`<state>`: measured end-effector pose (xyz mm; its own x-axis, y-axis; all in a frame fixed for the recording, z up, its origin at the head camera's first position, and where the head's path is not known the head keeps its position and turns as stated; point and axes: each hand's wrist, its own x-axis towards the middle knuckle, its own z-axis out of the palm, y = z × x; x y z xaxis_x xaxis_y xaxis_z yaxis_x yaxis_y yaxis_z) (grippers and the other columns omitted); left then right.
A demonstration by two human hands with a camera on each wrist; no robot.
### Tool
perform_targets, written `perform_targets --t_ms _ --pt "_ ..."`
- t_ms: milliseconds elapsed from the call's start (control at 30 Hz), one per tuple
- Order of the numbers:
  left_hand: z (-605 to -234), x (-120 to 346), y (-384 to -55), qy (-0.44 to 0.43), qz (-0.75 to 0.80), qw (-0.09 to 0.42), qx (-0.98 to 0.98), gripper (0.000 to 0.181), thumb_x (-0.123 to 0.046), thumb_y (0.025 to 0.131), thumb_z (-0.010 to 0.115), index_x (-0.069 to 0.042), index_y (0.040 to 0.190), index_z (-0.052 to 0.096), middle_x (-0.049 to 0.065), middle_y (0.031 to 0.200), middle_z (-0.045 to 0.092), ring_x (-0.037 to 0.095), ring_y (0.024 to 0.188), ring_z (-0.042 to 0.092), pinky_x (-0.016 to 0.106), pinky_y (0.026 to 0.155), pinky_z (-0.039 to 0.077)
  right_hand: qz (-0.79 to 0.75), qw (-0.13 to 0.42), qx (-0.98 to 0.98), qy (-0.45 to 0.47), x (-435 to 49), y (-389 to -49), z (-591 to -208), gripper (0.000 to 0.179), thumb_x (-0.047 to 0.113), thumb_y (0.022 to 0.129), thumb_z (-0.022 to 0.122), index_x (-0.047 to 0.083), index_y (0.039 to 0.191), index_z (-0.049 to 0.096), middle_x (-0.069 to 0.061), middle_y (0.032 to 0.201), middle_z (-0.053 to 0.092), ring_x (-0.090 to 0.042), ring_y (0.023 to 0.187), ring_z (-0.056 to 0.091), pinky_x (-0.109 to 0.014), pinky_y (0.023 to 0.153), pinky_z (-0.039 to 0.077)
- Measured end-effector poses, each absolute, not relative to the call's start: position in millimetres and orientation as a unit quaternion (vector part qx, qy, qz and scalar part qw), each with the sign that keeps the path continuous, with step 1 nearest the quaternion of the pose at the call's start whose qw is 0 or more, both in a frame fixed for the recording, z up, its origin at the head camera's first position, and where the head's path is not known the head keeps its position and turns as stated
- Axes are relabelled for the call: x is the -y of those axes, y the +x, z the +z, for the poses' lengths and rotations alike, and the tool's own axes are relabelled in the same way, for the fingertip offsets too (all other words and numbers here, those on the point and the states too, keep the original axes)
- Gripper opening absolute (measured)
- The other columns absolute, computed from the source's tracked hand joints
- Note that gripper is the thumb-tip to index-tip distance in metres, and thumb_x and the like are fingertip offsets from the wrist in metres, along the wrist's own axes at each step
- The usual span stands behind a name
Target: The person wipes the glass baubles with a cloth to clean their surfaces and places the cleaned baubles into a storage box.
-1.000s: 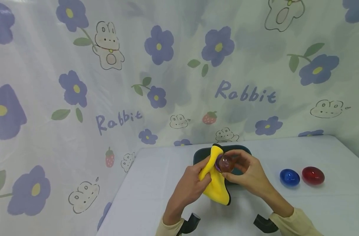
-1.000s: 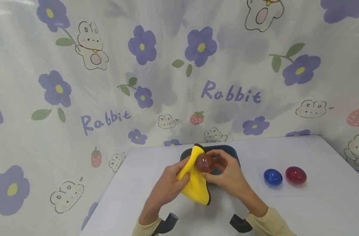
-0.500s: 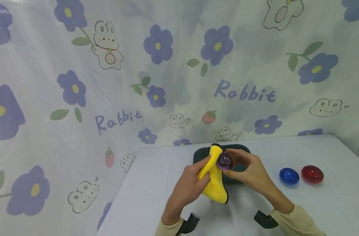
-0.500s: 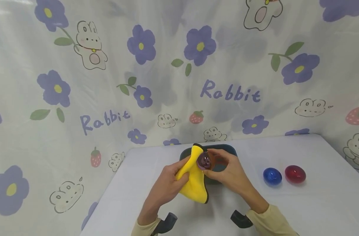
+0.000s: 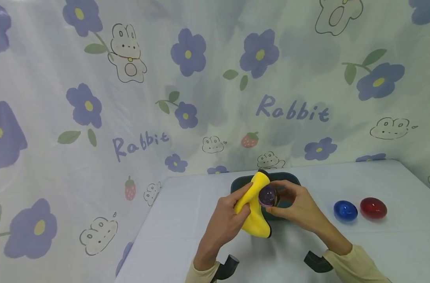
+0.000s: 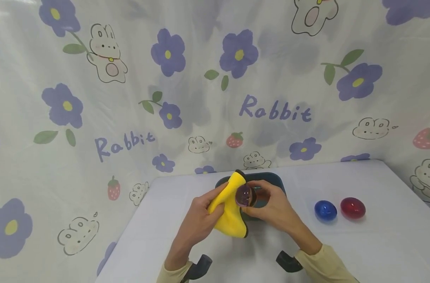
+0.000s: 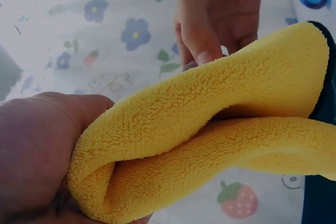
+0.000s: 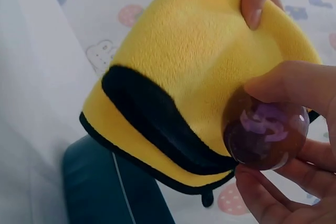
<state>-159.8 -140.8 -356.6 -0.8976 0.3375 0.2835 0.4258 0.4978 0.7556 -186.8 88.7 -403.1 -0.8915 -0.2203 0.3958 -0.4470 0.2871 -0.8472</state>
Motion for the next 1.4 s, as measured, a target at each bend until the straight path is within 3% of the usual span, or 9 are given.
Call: perform_targets --t_ms 267,467,700,867,1400 --pt "-361 142 -164 -0.231 -0.431 0.065 0.870 0.054 -0.008 0.096 0.055 -0.019 0.149 0.057 0.006 0.116 0.071 0.008 0.079 0.060 0.020 0.076 0.054 0.538 0.077 0.808 0.228 -80 -183 -406 0.056 0.024 0.076 0.091 0.012 0.125 0.066 -0.005 0.119 0.070 -0.015 0.096 0.068 -0.034 0.092 0.060" --pt "-364 145 -170 -0.253 -0.398 0.056 0.880 0.054 -0.007 0.096 0.054 -0.017 0.149 0.057 0.005 0.106 0.069 0.005 0.072 0.056 0.019 0.069 0.052 0.539 0.078 0.803 0.241 -76 -181 -408 0.055 0.024 0.074 0.092 0.015 0.123 0.068 -0.001 0.117 0.069 -0.015 0.102 0.068 -0.034 0.091 0.061" --pt "-366 149 -174 -0.260 -0.398 0.040 0.879 0.053 -0.009 0.098 0.054 -0.017 0.150 0.055 0.004 0.104 0.069 0.005 0.073 0.057 0.019 0.069 0.053 0.559 0.101 0.783 0.253 -77 -178 -406 0.055 0.020 0.077 0.090 0.012 0.127 0.068 -0.009 0.124 0.070 -0.019 0.109 0.071 -0.035 0.090 0.062" --pt "-367 148 -175 -0.257 -0.395 0.028 0.882 0.053 -0.012 0.098 0.054 -0.016 0.152 0.053 0.005 0.112 0.071 0.005 0.080 0.061 0.019 0.077 0.054 0.584 0.112 0.764 0.250 -78 -178 -405 0.055 0.013 0.078 0.089 0.018 0.128 0.067 -0.005 0.125 0.069 -0.010 0.106 0.070 -0.028 0.090 0.061" --pt "-365 147 -172 -0.249 -0.394 -0.001 0.885 0.053 -0.013 0.097 0.054 -0.016 0.150 0.053 0.004 0.099 0.069 0.005 0.073 0.059 0.019 0.069 0.053 0.598 0.129 0.765 0.201 -79 -184 -408 0.057 0.008 0.076 0.089 0.012 0.126 0.063 -0.006 0.125 0.063 -0.009 0.102 0.068 -0.032 0.091 0.061"
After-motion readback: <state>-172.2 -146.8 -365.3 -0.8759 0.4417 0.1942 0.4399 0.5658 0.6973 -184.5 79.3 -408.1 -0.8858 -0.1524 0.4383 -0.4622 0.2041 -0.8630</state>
